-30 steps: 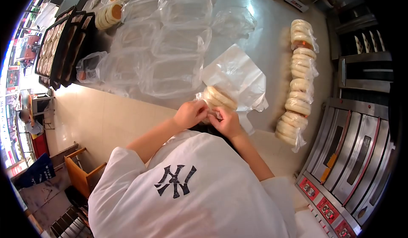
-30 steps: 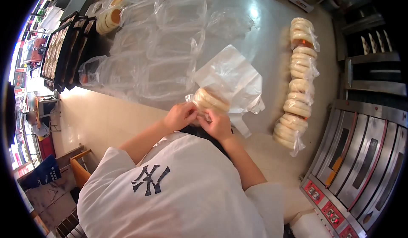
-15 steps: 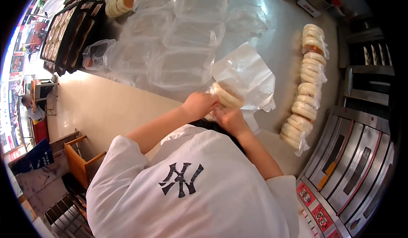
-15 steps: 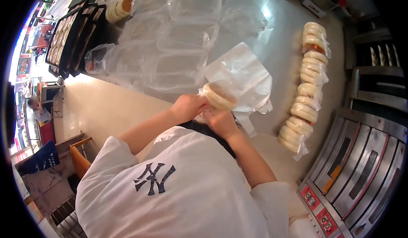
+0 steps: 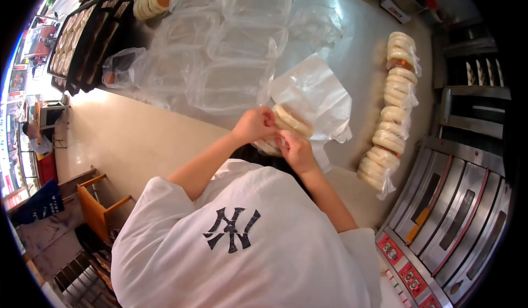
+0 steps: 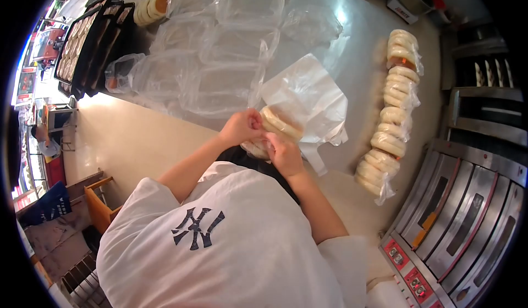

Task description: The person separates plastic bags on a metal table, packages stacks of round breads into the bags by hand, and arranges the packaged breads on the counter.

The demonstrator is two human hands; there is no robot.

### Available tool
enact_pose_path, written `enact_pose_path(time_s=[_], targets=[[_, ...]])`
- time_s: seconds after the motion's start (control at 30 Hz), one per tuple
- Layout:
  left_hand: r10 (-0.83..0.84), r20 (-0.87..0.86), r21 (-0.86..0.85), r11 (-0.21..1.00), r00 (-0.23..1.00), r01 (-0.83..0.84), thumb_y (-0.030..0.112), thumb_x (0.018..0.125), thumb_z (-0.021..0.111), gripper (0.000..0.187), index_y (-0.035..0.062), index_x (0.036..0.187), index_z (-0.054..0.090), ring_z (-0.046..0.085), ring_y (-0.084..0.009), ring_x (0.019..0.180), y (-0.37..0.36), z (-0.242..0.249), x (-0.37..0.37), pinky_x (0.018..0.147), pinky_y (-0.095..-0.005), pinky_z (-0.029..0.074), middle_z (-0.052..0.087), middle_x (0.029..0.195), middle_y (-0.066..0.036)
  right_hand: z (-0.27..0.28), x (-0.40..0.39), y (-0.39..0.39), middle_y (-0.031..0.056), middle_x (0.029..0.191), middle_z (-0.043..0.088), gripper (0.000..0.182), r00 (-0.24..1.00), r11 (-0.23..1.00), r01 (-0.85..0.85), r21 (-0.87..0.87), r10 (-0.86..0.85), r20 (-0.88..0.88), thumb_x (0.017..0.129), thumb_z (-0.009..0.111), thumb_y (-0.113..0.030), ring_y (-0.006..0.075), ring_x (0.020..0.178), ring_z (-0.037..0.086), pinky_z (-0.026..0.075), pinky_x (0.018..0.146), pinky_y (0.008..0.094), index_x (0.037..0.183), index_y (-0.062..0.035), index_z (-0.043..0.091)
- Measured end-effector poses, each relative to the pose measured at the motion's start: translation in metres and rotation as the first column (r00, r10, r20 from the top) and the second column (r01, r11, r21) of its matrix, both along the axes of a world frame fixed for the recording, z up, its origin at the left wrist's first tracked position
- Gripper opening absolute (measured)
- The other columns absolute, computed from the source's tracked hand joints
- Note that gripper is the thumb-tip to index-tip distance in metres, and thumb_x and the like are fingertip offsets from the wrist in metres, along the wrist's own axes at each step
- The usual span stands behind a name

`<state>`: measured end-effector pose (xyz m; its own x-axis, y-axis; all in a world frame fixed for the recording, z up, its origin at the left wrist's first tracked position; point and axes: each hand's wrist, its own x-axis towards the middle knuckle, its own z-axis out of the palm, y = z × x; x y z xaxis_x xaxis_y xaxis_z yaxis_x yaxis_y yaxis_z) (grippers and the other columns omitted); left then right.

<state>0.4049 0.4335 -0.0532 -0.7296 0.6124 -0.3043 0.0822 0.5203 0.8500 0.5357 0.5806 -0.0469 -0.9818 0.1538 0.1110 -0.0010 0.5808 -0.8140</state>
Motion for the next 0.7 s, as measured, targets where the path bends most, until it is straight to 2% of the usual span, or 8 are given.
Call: enact_pose_path(time_s=[0.17, 0.23, 0.3, 0.33, 0.4, 0.5, 0.53, 0.7], targets=[[0.21, 0.642, 0.162, 0.903, 0.738, -0.398, 0.012, 0.082, 0.073, 0.016, 0.0062, 0.095, 0.065, 0.06, -0.0101, 0.071, 0.008, 0.001, -0.003, 0.067, -0.0273, 0.05, 0.064, 0.08, 0.001, -0.011, 0.001, 0.002, 0.0154, 0.083, 0.067, 0.018, 0.997, 0.994, -0.067, 0.083, 0.065, 0.028, 0.086, 0.065, -0.017, 0.0361, 0.076, 0.066, 0.052, 0.065, 0.0431, 0.101, -0.0079, 0.069], [-0.027, 0.825, 0.307, 0.86, 0.565, -0.407, 0.01, 0.086, 0.068, 0.009, 0.0074, 0.095, 0.065, 0.06, -0.0095, 0.073, 0.018, 0.03, 0.027, 0.068, -0.0258, 0.049, 0.064, 0.083, 0.002, -0.016, 0.003, 0.002, 0.0154, 0.083, 0.068, 0.017, 0.996, 0.99, -0.075, 0.123, 0.068, 0.061, 0.085, 0.066, -0.018, 0.0362, 0.076, 0.066, 0.052, 0.065, 0.0424, 0.097, -0.0073, 0.07], [-0.317, 0.494, 0.401, 0.909, 0.81, 0.112, 0.014, 0.089, 0.067, 0.011, 0.006, 0.096, 0.065, 0.062, -0.0127, 0.077, 0.016, 0.043, 0.034, 0.073, -0.0289, 0.051, 0.066, 0.084, -0.003, -0.032, 0.006, 0.006, 0.0144, 0.08, 0.068, 0.017, 0.98, 0.993, -0.04, 0.115, 0.017, 0.196, 0.081, 0.068, -0.02, 0.0354, 0.076, 0.066, 0.051, 0.064, 0.0419, 0.094, -0.009, 0.07], [-0.292, 0.333, 0.323, 0.929, 0.897, 0.182, 0.017, 0.088, 0.068, 0.015, 0.0059, 0.098, 0.066, 0.063, -0.0163, 0.083, 0.013, 0.056, 0.028, 0.076, -0.0315, 0.051, 0.066, 0.089, -0.006, -0.007, 0.001, -0.006, 0.0134, 0.075, 0.067, 0.017, 0.989, 0.985, 0.046, -0.166, -0.022, 0.144, 0.08, 0.069, -0.023, 0.0352, 0.075, 0.066, 0.05, 0.062, 0.0429, 0.09, -0.0096, 0.069], [-0.148, -0.19, 0.295, 0.934, 0.971, 0.2, 0.024, 0.085, 0.073, 0.028, 0.0073, 0.106, 0.068, 0.06, -0.0274, 0.102, 0.004, 0.066, 0.016, 0.088, -0.0399, 0.049, 0.064, 0.107, -0.013, 0.006, -0.009, -0.009, 0.0126, 0.074, 0.066, 0.016, 0.986, 0.996, 0.011, 0.084, -0.024, 0.165, 0.081, 0.069, -0.023, 0.0346, 0.071, 0.065, 0.05, 0.061, 0.0443, 0.088, -0.0087, 0.068], [0.139, -0.679, 0.287, 0.954, 0.721, 0.087, 0.025, 0.082, 0.074, 0.03, 0.0109, 0.108, 0.069, 0.057, -0.0301, 0.108, -0.011, 0.05, 0.013, 0.091, -0.041, 0.047, 0.062, 0.115, -0.01, -0.014, -0.003, -0.003, 0.0118, 0.074, 0.066, 0.015, 0.995, 0.951, -0.075, 0.301, 0.052, 0.083, 0.082, 0.07, -0.022, 0.0333, 0.069, 0.065, 0.049, 0.059, 0.043, 0.085, -0.0083, 0.068], [-0.071, -0.703, 0.161, 0.953, 0.708, 0.255, 0.023, 0.081, 0.073, 0.028, 0.0123, 0.107, 0.069, 0.058, -0.0307, 0.105, -0.017, 0.032, 0.016, 0.091, -0.0411, 0.046, 0.063, 0.112, -0.008, -0.017, -0.004, -0.001, 0.0111, 0.075, 0.066, 0.014, 0.998, 0.938, -0.049, 0.343, 0.06, -0.022, 0.082, 0.071, -0.022, 0.0326, 0.068, 0.064, 0.049, 0.056, 0.0415, 0.082, -0.0082, 0.067], [-0.09, -0.637, 0.233, 0.924, 0.766, 0.302, 0.02, 0.083, 0.071, 0.021, 0.0158, 0.104, 0.071, 0.061, -0.0276, 0.099, -0.019, -0.009, 0.031, 0.086, -0.0395, 0.049, 0.066, 0.105, -0.003, -0.014, -0.003, 0.0, 0.0132, 0.075, 0.067, 0.015, 0.999, 0.976, -0.034, 0.214, 0.026, 0.041, 0.082, 0.071, -0.022, 0.0338, 0.068, 0.065, 0.05, 0.059, 0.0425, 0.086, -0.0074, 0.07]])
